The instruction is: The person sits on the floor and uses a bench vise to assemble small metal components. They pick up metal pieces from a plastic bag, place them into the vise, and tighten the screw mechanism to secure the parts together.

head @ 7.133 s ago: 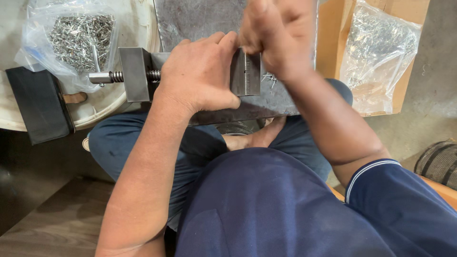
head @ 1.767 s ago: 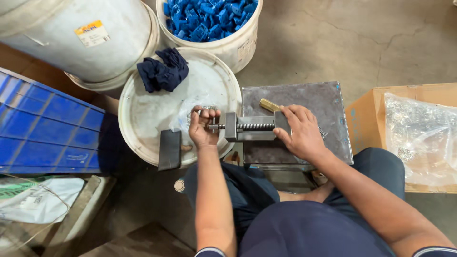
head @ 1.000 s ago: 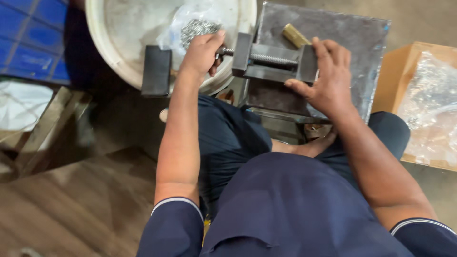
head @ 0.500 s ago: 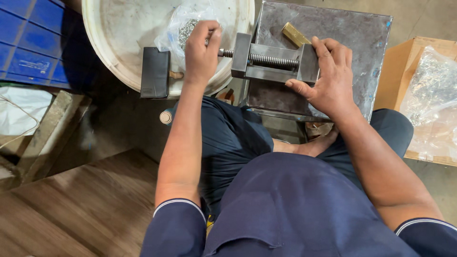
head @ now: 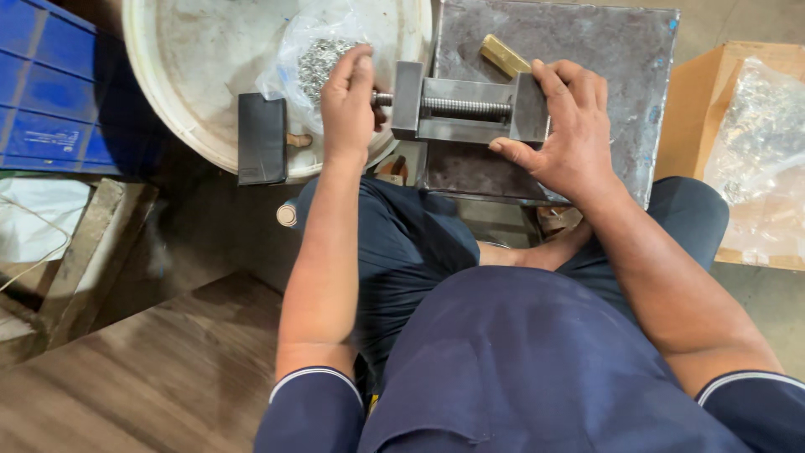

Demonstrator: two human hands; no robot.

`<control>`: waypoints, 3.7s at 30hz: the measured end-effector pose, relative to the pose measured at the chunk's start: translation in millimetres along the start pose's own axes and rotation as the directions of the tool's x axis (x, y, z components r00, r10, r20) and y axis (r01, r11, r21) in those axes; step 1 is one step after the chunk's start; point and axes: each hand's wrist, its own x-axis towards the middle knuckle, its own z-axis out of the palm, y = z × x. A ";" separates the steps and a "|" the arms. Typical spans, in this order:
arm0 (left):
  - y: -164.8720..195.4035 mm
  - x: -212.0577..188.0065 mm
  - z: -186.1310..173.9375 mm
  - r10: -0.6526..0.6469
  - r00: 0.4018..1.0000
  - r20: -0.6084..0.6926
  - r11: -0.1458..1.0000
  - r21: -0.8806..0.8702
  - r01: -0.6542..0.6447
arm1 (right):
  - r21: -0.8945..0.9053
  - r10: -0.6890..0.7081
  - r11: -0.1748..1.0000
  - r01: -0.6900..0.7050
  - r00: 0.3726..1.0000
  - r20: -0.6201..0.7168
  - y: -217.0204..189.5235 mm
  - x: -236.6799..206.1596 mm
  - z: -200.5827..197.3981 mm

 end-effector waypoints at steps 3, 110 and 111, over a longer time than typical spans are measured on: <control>-4.4 1.7 1.1 -0.150 0.985 -0.088 0.965 0.205 0.165 | -0.005 -0.002 1.000 0.002 1.000 0.008 1.5 -1.5 -1.4; 27.4 -31.3 -8.9 -0.034 0.998 -0.047 0.994 0.103 0.039 | 0.408 0.173 0.897 -0.171 0.984 0.033 21.2 -31.9 -23.4; 26.7 -29.3 -6.0 -0.044 0.997 -0.069 0.995 0.089 0.050 | 0.408 0.174 0.897 -0.172 0.984 0.033 21.3 -31.9 -23.5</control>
